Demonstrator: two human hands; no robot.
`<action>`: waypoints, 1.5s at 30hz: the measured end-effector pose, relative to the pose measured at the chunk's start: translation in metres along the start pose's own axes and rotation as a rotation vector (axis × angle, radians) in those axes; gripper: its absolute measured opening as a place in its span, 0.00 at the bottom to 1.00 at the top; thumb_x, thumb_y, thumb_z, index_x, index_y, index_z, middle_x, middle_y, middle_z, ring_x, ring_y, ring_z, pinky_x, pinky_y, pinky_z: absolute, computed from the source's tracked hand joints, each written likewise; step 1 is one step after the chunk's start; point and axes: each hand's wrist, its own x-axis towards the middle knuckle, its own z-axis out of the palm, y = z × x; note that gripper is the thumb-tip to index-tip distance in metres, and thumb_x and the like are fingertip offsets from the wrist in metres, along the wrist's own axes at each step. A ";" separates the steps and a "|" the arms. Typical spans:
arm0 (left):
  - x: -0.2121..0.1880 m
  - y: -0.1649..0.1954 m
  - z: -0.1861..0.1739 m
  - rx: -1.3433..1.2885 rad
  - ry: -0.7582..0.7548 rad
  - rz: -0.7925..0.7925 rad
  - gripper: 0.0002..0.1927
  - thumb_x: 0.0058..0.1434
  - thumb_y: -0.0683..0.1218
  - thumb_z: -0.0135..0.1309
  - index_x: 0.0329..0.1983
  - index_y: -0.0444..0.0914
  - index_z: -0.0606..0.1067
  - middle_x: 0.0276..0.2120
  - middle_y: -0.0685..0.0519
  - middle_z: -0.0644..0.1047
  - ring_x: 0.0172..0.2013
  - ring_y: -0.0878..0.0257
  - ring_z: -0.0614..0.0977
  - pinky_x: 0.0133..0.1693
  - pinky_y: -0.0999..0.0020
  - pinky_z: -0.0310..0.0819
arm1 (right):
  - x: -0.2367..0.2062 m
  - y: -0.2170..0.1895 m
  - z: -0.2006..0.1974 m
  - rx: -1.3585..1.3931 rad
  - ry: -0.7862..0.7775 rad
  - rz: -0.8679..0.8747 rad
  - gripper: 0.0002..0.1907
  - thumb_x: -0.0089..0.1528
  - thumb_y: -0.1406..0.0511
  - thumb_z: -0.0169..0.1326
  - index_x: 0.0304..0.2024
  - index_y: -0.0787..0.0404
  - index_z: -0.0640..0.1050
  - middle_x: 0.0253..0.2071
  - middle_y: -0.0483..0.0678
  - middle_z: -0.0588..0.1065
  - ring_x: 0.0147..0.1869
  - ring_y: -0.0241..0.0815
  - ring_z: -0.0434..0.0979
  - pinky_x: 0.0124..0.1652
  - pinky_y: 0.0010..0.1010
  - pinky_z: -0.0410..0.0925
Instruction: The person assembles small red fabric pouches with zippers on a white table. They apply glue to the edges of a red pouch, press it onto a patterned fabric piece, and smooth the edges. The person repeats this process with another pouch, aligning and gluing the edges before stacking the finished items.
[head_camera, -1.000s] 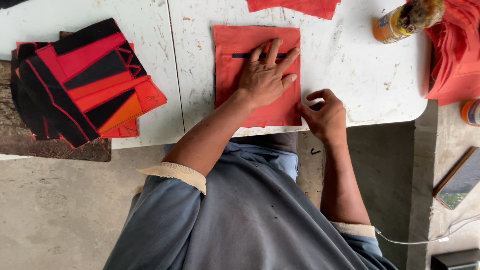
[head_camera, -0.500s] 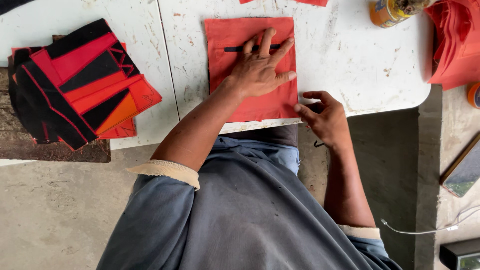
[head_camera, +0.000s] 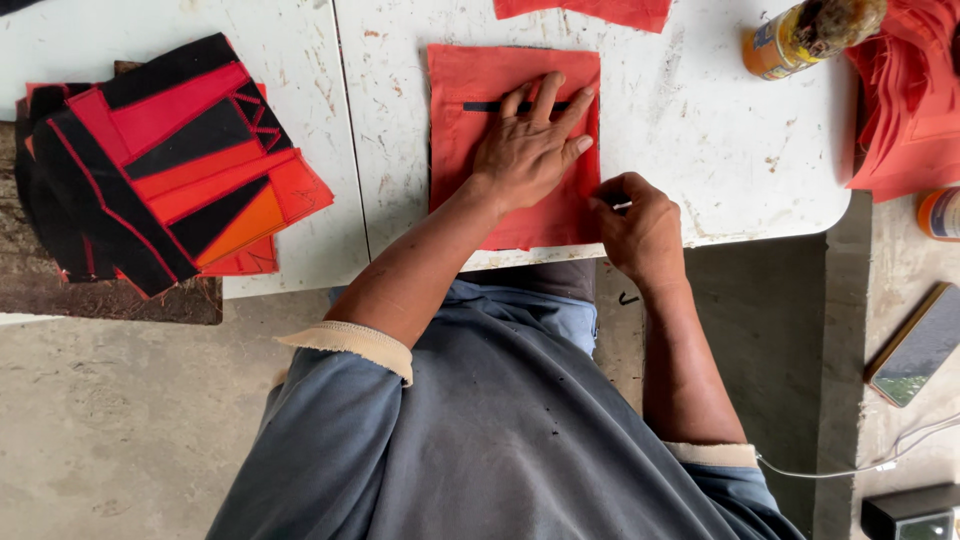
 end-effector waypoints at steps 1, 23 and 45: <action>0.000 0.000 0.001 -0.004 -0.005 0.007 0.31 0.77 0.62 0.33 0.79 0.45 0.55 0.72 0.36 0.54 0.67 0.49 0.67 0.70 0.45 0.47 | 0.000 0.000 0.000 -0.014 -0.017 -0.007 0.06 0.63 0.68 0.60 0.40 0.65 0.80 0.35 0.54 0.81 0.36 0.44 0.83 0.38 0.35 0.74; -0.001 0.001 0.003 0.040 -0.103 -0.030 0.34 0.74 0.68 0.35 0.78 0.51 0.51 0.74 0.41 0.51 0.66 0.43 0.67 0.69 0.49 0.46 | -0.027 0.018 0.007 0.351 -0.031 0.414 0.17 0.59 0.62 0.69 0.38 0.69 0.78 0.27 0.46 0.78 0.25 0.30 0.72 0.25 0.23 0.65; 0.003 0.014 -0.028 -0.012 -0.165 -0.060 0.56 0.51 0.75 0.61 0.75 0.47 0.52 0.70 0.39 0.49 0.69 0.45 0.58 0.66 0.44 0.50 | -0.058 0.025 0.026 -0.162 0.345 -0.140 0.24 0.58 0.61 0.70 0.54 0.58 0.78 0.48 0.55 0.71 0.49 0.52 0.71 0.47 0.41 0.68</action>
